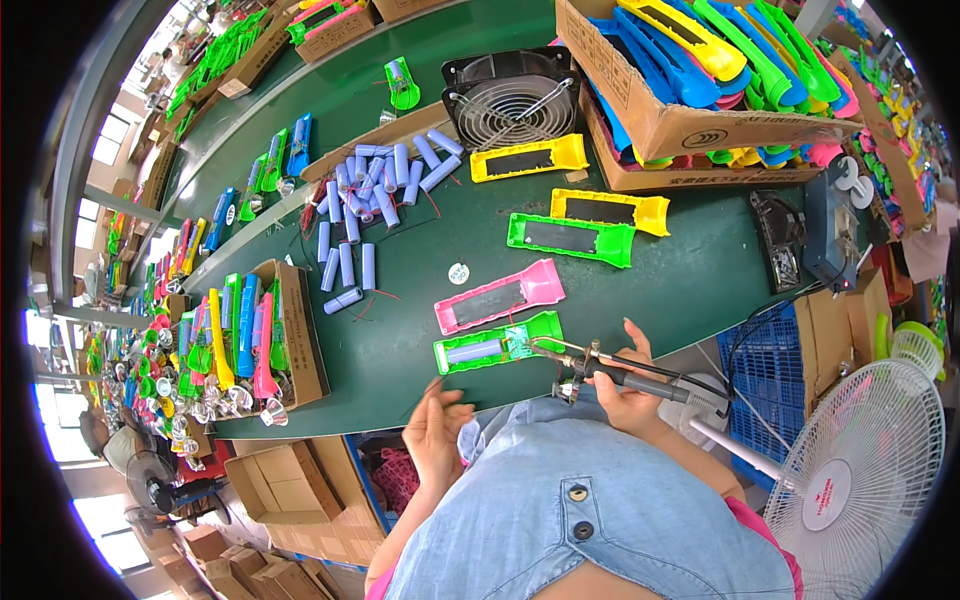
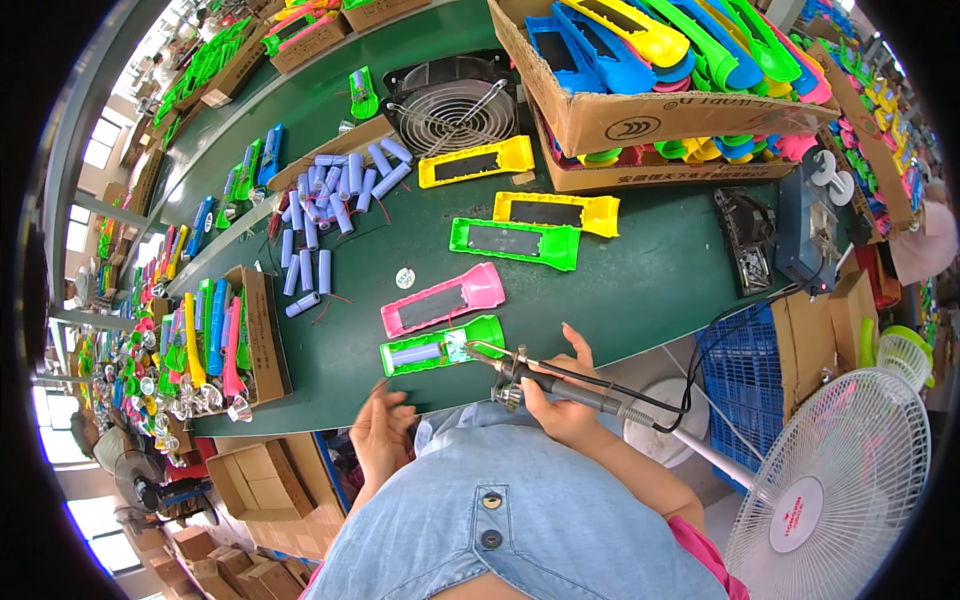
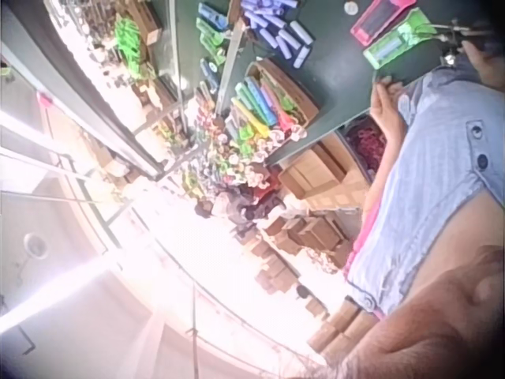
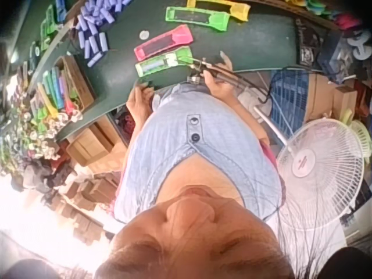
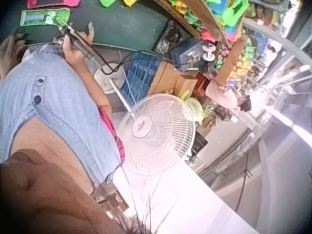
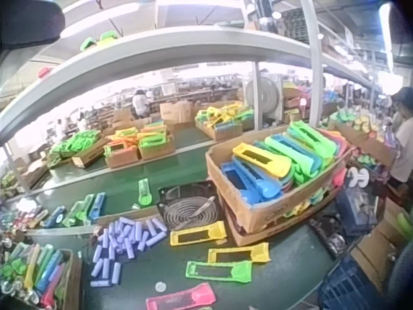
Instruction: The person solders circuit boards and wires inside plastic flashlight housings using a soldering iron, fits components into the casings by hand, and places the assembled flashlights onto a conveyor belt.
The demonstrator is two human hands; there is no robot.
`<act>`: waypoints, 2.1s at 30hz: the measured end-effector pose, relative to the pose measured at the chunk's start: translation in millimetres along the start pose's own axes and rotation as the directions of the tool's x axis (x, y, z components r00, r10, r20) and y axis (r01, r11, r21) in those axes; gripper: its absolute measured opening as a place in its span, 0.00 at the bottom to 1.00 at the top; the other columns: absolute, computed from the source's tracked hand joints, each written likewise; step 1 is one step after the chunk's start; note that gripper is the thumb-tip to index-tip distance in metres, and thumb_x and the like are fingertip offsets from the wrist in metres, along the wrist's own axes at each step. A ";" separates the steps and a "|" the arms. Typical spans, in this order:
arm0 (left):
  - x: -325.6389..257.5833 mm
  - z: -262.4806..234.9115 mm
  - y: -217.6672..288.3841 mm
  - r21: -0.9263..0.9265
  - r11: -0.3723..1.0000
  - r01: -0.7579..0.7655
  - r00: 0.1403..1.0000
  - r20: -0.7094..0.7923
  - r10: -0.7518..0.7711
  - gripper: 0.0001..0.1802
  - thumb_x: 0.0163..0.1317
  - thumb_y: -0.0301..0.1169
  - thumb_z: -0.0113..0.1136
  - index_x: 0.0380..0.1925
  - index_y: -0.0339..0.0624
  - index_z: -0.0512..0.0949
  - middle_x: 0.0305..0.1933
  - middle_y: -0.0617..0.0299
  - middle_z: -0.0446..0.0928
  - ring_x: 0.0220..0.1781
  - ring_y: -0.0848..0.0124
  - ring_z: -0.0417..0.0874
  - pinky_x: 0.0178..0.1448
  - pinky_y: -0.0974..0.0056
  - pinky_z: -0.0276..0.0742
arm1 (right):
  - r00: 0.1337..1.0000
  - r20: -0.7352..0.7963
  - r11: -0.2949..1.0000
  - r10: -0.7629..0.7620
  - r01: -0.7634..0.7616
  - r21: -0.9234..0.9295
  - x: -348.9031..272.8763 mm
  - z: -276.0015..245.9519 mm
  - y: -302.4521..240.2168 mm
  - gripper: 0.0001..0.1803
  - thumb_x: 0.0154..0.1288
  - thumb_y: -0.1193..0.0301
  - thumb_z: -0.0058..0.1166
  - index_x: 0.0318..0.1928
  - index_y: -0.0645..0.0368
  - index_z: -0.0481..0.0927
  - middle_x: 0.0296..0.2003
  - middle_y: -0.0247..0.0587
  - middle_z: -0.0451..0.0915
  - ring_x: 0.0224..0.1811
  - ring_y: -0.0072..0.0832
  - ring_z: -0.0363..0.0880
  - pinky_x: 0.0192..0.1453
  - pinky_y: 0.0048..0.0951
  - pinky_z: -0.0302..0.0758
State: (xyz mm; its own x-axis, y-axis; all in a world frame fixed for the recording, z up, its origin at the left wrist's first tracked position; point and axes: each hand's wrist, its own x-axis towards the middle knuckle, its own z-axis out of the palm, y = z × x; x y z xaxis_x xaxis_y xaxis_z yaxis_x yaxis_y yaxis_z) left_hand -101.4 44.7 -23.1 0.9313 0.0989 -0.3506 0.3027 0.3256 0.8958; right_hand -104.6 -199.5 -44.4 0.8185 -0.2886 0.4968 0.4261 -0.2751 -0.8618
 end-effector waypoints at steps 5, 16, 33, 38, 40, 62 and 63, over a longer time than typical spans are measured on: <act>26.3 24.1 24.4 0.685 -0.084 -0.723 0.447 0.558 0.699 0.17 0.40 0.16 0.64 0.35 0.36 0.79 0.35 0.54 0.76 0.29 0.64 0.78 0.35 0.67 0.75 | 1.000 0.007 1.000 0.024 -0.024 -0.018 -0.4 -0.1 1.2 0.09 0.49 0.75 0.59 0.33 0.61 0.77 0.19 0.36 0.75 0.20 0.22 0.71 0.64 0.50 0.55; 42.5 60.4 7.8 0.589 -0.107 -0.801 0.463 0.723 0.512 0.12 0.39 0.19 0.64 0.28 0.42 0.80 0.27 0.63 0.73 0.26 0.67 0.74 0.29 0.65 0.70 | 0.999 -0.016 0.999 0.036 -0.036 0.014 -8.6 -0.7 0.6 0.11 0.48 0.76 0.60 0.35 0.62 0.78 0.20 0.35 0.75 0.22 0.22 0.72 0.65 0.49 0.54; 45.3 59.2 13.5 0.554 -0.036 -0.832 0.475 0.744 0.470 0.13 0.37 0.19 0.64 0.27 0.41 0.80 0.27 0.64 0.73 0.26 0.67 0.74 0.28 0.65 0.70 | 0.991 -0.045 0.991 0.129 -0.127 0.040 -12.7 5.3 6.2 0.09 0.47 0.77 0.60 0.33 0.63 0.79 0.24 0.36 0.76 0.29 0.24 0.74 0.64 0.48 0.57; 44.8 59.6 13.5 0.561 -0.013 -0.827 0.493 0.737 0.463 0.12 0.38 0.19 0.64 0.27 0.41 0.80 0.26 0.63 0.72 0.26 0.66 0.73 0.29 0.65 0.69 | 0.989 -0.026 0.988 0.147 -0.145 0.059 -15.5 5.6 8.3 0.09 0.48 0.77 0.60 0.33 0.64 0.79 0.25 0.37 0.77 0.35 0.27 0.76 0.64 0.48 0.57; 45.0 60.6 13.5 0.556 -0.006 -0.831 0.491 0.738 0.463 0.12 0.38 0.19 0.63 0.27 0.41 0.80 0.26 0.63 0.72 0.26 0.66 0.73 0.29 0.64 0.69 | 0.986 -0.034 0.985 0.161 -0.159 0.063 -15.0 6.0 6.5 0.09 0.48 0.77 0.60 0.33 0.64 0.79 0.25 0.37 0.77 0.34 0.27 0.77 0.65 0.48 0.56; 105.2 56.8 49.1 0.740 -0.153 -0.655 0.556 0.610 0.565 0.19 0.44 0.22 0.60 0.41 0.42 0.77 0.32 0.54 0.70 0.33 0.58 0.73 0.37 0.59 0.71 | 0.900 0.262 0.760 -0.348 0.434 -0.483 62.1 -42.9 36.1 0.20 0.50 0.73 0.60 0.46 0.54 0.73 0.31 0.35 0.80 0.31 0.28 0.79 0.61 0.42 0.64; 116.4 52.7 48.8 0.786 -0.182 -0.591 0.669 0.603 0.433 0.20 0.43 0.22 0.58 0.41 0.43 0.77 0.33 0.53 0.70 0.33 0.57 0.74 0.38 0.58 0.71 | 0.873 0.328 0.714 -0.360 0.484 -0.506 74.2 -38.1 35.1 0.20 0.51 0.74 0.58 0.47 0.55 0.72 0.34 0.36 0.80 0.37 0.30 0.78 0.61 0.43 0.64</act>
State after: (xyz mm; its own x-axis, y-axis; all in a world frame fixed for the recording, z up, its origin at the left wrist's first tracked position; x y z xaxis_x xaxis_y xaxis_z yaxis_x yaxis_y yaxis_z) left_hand 32.4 22.6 -5.8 0.8770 -0.3600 0.3183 -0.4458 -0.8567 0.2593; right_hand -43.6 -265.5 -33.9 0.6879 0.1476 0.7107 0.5054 -0.8002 -0.3230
